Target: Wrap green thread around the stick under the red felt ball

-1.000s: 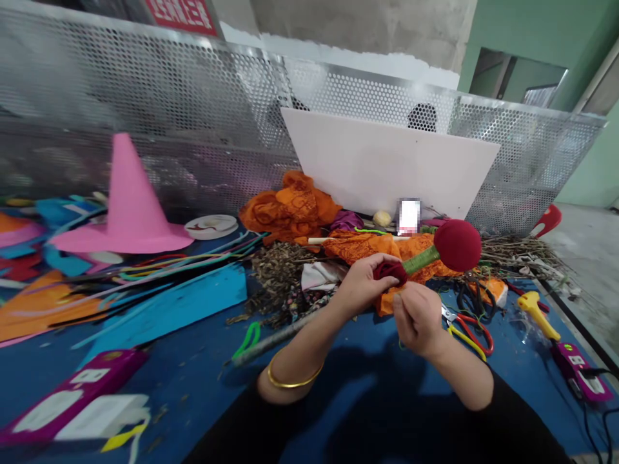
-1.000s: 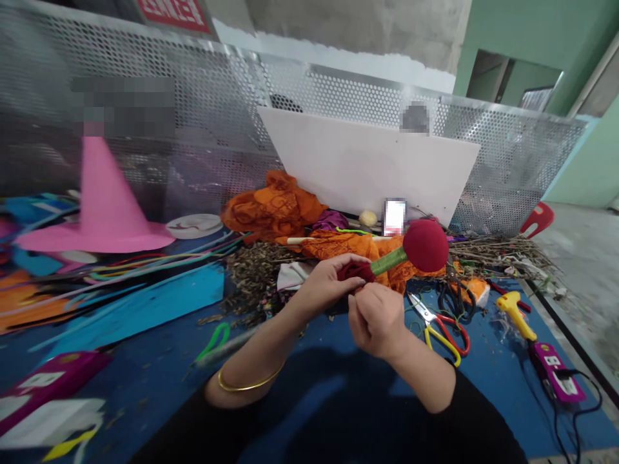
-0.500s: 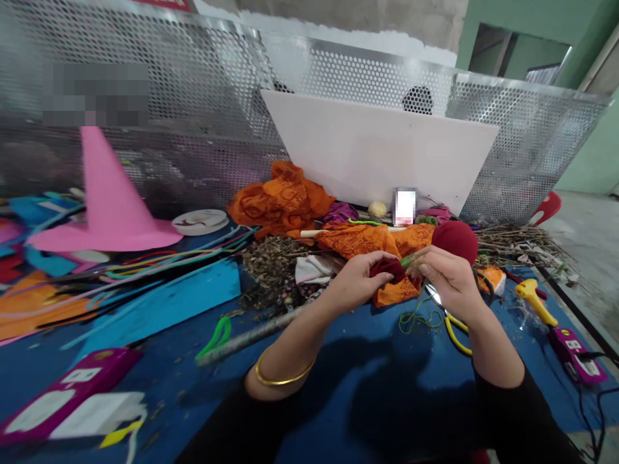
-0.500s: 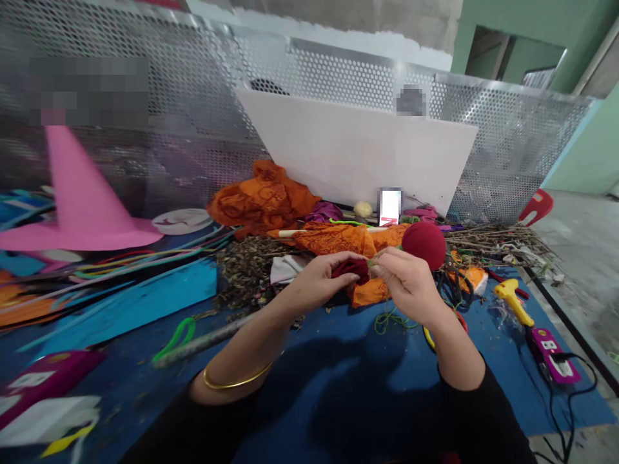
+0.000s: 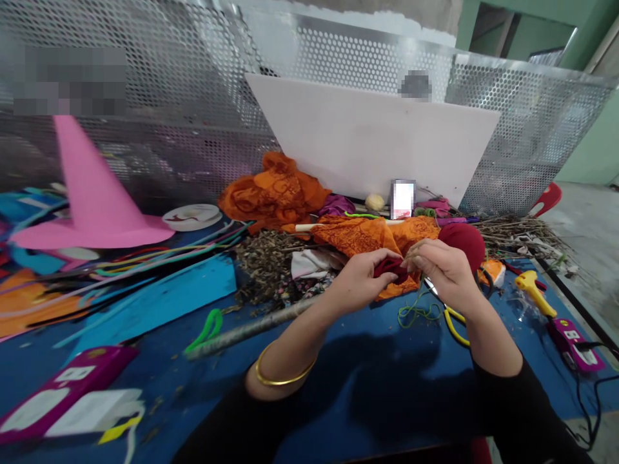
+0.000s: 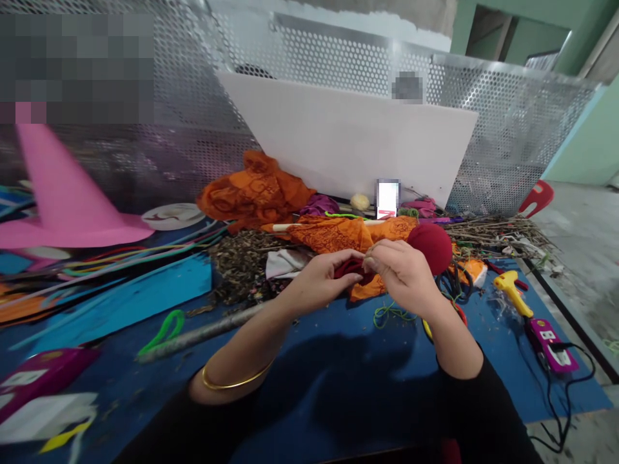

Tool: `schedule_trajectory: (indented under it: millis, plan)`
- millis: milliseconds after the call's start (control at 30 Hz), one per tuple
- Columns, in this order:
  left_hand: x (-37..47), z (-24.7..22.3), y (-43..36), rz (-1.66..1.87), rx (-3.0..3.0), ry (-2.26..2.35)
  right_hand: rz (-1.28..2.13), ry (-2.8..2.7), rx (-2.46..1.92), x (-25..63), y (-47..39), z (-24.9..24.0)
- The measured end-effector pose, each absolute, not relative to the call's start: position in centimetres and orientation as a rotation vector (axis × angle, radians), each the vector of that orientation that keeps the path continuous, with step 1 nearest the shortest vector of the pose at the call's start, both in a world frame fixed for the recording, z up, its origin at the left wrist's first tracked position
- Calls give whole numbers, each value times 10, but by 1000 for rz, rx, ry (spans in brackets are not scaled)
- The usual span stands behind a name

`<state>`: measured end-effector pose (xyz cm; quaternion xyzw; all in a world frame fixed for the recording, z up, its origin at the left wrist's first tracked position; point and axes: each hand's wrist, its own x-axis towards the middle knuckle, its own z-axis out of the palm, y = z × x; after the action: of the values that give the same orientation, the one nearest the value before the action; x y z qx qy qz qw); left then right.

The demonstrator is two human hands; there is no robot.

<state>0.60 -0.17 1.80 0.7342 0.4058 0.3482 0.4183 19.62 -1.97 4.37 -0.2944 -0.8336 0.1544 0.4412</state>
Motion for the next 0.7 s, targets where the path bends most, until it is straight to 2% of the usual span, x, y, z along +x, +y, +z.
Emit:
schedule_trajectory:
  millis: [267,700]
  plan:
    - [9,10,-4,929,1948,1069,508,-2040,-746,195,-19,42]
    - [18,12,-20,979,2104,1247,480,-1853,-886,190,-15,33]
